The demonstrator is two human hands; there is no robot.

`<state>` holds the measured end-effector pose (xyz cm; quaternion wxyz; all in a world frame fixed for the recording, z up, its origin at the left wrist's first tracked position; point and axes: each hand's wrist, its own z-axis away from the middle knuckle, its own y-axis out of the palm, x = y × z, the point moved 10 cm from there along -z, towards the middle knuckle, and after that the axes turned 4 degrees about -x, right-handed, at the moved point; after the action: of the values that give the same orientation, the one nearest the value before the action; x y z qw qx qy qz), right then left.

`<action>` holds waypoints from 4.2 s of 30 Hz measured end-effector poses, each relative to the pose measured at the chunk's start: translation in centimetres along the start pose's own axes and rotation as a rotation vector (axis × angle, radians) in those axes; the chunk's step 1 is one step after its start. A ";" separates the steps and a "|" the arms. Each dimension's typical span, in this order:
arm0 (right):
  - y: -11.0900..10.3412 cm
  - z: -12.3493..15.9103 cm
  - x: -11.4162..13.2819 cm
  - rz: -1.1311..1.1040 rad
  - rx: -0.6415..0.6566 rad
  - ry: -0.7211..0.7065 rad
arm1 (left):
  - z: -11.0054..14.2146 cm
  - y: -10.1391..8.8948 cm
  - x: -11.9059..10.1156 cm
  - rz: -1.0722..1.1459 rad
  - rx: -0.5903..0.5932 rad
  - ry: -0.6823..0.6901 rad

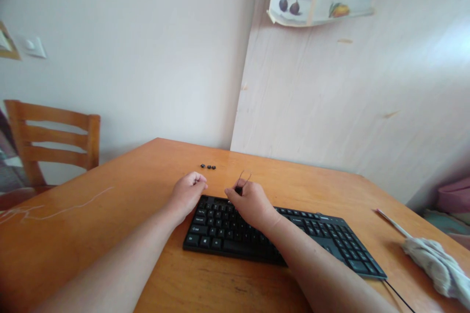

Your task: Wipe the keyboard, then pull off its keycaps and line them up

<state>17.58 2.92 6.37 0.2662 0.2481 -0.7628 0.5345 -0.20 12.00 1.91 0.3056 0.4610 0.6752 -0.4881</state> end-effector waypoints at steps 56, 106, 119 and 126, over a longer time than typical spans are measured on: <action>-0.6 0.3 -2.2 -0.443 -0.209 0.159 | 2.8 3.7 -3.5 -0.106 0.323 0.223; -0.3 1.2 2.9 0.243 -0.090 -0.309 | 3.8 3.3 -5.1 0.317 0.457 -0.044; -1.2 -2.5 1.7 0.160 -0.035 -0.209 | 0.4 0.3 -1.1 0.039 0.097 0.029; 0.8 -7.7 -0.2 0.178 0.030 -0.144 | 0.3 0.4 -0.3 -0.089 0.093 0.031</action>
<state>18.28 10.44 7.88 0.1582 0.2210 -0.7909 0.5483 0.28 11.63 1.88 0.2511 0.4519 0.6762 -0.5248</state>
